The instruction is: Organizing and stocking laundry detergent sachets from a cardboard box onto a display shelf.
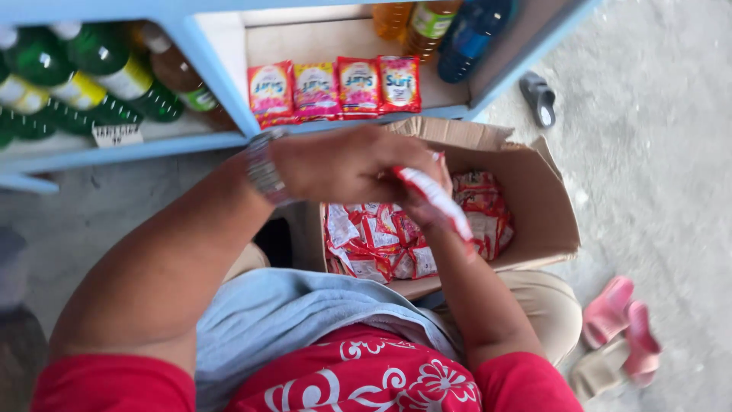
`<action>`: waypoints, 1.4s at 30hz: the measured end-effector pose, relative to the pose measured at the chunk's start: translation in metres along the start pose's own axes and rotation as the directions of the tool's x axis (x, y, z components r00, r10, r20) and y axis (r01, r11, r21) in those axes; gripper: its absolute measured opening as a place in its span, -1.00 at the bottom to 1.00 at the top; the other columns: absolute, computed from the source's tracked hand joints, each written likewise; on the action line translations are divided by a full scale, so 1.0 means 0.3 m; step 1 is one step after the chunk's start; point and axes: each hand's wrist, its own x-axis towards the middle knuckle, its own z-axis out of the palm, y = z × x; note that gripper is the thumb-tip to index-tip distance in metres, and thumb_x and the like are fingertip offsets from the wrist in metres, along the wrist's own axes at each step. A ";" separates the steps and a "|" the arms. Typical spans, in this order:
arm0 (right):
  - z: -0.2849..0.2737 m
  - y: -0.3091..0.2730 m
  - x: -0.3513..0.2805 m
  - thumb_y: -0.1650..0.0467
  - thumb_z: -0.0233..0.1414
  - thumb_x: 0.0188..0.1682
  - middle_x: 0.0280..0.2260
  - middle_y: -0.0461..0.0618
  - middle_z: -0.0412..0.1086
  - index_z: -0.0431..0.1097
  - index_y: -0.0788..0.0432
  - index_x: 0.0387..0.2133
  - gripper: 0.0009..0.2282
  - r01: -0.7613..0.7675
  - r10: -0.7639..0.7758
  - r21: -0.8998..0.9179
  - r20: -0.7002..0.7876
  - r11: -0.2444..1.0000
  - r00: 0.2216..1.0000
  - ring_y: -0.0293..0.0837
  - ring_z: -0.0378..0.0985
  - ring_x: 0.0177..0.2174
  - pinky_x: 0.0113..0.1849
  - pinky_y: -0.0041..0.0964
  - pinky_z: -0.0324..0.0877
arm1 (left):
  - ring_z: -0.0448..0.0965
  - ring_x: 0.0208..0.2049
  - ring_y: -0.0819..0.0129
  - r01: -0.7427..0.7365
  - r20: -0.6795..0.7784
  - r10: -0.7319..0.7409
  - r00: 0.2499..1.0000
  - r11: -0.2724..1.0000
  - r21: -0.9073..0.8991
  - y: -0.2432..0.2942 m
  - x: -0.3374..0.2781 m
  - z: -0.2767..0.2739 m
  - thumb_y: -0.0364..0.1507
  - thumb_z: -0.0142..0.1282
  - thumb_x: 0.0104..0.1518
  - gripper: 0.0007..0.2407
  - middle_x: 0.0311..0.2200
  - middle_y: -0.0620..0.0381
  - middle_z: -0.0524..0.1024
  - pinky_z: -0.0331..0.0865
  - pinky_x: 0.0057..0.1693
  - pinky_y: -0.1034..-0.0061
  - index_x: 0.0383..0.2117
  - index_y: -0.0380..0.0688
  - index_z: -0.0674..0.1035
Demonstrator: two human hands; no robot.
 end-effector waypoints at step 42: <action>0.405 0.069 -0.130 0.25 0.11 0.07 -0.02 0.13 0.47 0.21 0.26 0.23 -0.49 -0.099 0.137 -0.259 0.134 0.961 0.981 -0.01 0.59 -0.06 0.02 -0.02 0.48 | 0.59 -0.55 0.67 0.465 -0.410 -0.560 0.720 0.828 -0.314 -0.087 -0.057 -0.066 -0.34 0.02 0.37 -0.79 -0.38 0.26 0.60 0.43 -0.43 0.76 -0.01 -0.19 0.51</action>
